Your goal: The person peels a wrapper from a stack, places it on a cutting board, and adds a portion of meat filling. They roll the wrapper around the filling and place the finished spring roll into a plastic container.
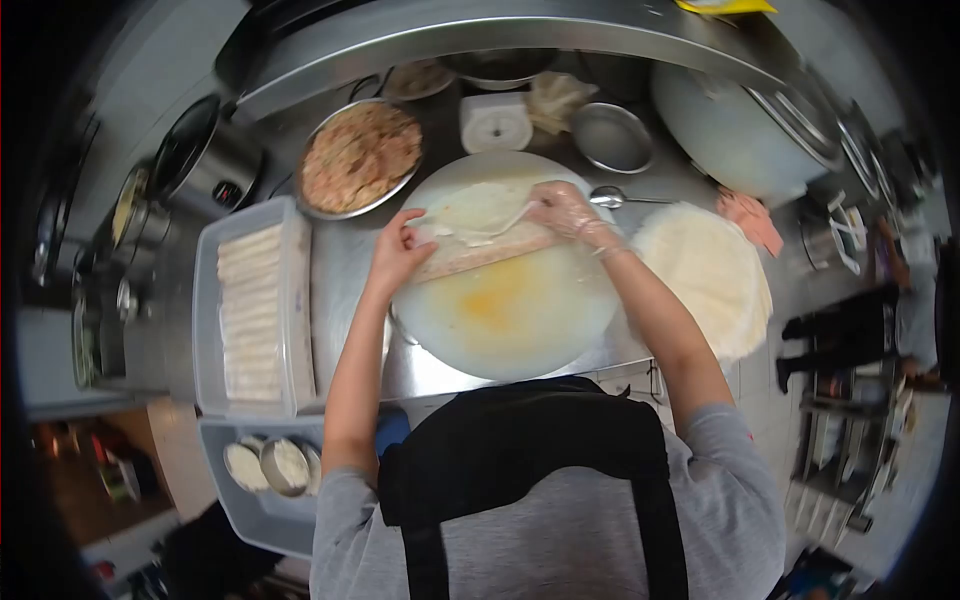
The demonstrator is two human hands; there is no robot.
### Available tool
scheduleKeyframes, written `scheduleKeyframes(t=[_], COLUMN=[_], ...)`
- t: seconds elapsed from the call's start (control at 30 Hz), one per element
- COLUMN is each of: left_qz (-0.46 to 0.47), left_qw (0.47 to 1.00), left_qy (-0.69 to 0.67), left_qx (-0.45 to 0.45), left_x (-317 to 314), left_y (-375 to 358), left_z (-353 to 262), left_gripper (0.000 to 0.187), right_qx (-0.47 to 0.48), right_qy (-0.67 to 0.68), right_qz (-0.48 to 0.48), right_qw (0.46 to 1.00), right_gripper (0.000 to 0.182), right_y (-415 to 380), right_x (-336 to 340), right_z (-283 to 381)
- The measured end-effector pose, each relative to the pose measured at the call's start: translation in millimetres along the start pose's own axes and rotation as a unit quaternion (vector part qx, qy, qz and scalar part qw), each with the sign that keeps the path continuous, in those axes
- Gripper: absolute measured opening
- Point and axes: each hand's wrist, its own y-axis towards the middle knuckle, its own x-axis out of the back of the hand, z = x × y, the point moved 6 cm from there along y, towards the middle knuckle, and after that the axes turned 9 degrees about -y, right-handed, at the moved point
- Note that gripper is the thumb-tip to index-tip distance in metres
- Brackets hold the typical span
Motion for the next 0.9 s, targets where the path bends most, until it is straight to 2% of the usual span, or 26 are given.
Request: scheduleKeyframes(t=[0.03, 0.1, 0.13, 0.17, 0.2, 0.23, 0.27, 0.3, 0.33, 0.37, 0.4, 0.43, 0.5, 0.53, 0.6, 0.7, 0.73, 0.83, 0.9], left_qz=[-0.017, -0.066, -0.103, -0.11, -0.146, -0.175, -0.097, -0.1, -0.007, 0.086, 0.083, 0.054, 0.027, 0.036, 0.041, 0.046, 0.054, 0.059, 0.056], left_qw=[1.0, 0.997, 0.99, 0.989, 0.961, 0.899, 0.924, 0.925, 0.923, 0.913, 0.913, 0.918, 0.922, 0.928, 0.934, 0.929, 0.936, 0.94, 0.938], left_qy=[0.001, 0.036, 0.099, 0.099, 0.195, 0.287, 0.257, 0.259, 0.268, 0.274, 0.276, 0.277, 0.279, 0.272, 0.265, 0.284, 0.283, 0.295, 0.31], left_qx=[0.007, 0.003, 0.021, 0.026, -0.129, -0.28, -0.264, -0.261, -0.277, -0.29, -0.29, -0.28, -0.268, -0.252, -0.236, -0.23, -0.203, -0.16, -0.144], left_x=[2, 5, 6, 2, -2, -12, -23, -30, -50, -67, -71, -71, -68, -68, -67, -68, -68, -71, -75], left_y=[0, -3, -7, -12, -19, -33, -40, -48, -54, -58, -57, -54, -51, -47, -44, -43, -41, -36, -34], left_z=[6, 12, 5, -4, -36, -60, -53, -54, -55, -55, -54, -52, -48, -45, -41, -42, -41, -41, -40], left_gripper=[0.037, 0.039, 0.035, 0.035, 0.033, 0.032, 0.028, 0.028, 0.028, 0.029, 0.029, 0.028, 0.027, 0.026, 0.025, 0.026, 0.027, 0.03, 0.031], right_qx=[0.012, -0.049, -0.043, -0.054, -0.065, -0.06, -0.079, -0.099, -0.097, -0.021, 0.056, 0.06, 0.117, 0.117, 0.238, 0.259, 0.258, 0.226, 0.165], right_qy=[0.004, -0.005, -0.004, -0.042, -0.079, -0.077, -0.106, -0.135, -0.134, -0.178, -0.217, -0.216, -0.025, -0.025, -0.079, -0.07, -0.069, -0.084, -0.132], right_qz=[0.013, -0.013, -0.005, -0.023, -0.043, -0.038, -0.051, -0.065, -0.063, -0.157, -0.249, -0.249, -0.146, -0.146, 0.02, 0.003, 0.003, 0.032, 0.029], right_qw=[1.0, 0.999, 0.999, 0.997, 0.994, 0.995, 0.99, 0.984, 0.984, 0.971, 0.942, 0.942, 0.982, 0.982, 0.968, 0.963, 0.964, 0.97, 0.977], right_gripper=[0.019, 0.021, 0.021, 0.02, 0.02, 0.02, 0.018, 0.017, 0.017, 0.015, 0.013, 0.013, 0.014, 0.014, 0.015, 0.014, 0.014, 0.019, 0.026], right_y=[1, 0, 0, -1, -2, -2, -2, -3, -4, -6, -10, -10, -14, -18, -26, -33, -33, -28, -23], right_x=[-2, 0, -1, 2, 4, 4, 6, 8, 8, 18, 28, 29, 17, 14, -14, -25, -26, -30, -32], right_z=[1, -7, -6, -6, -5, -2, -2, -1, 4, 21, 40, 48, 63, 65, 81, 85, 86, 87, 87])
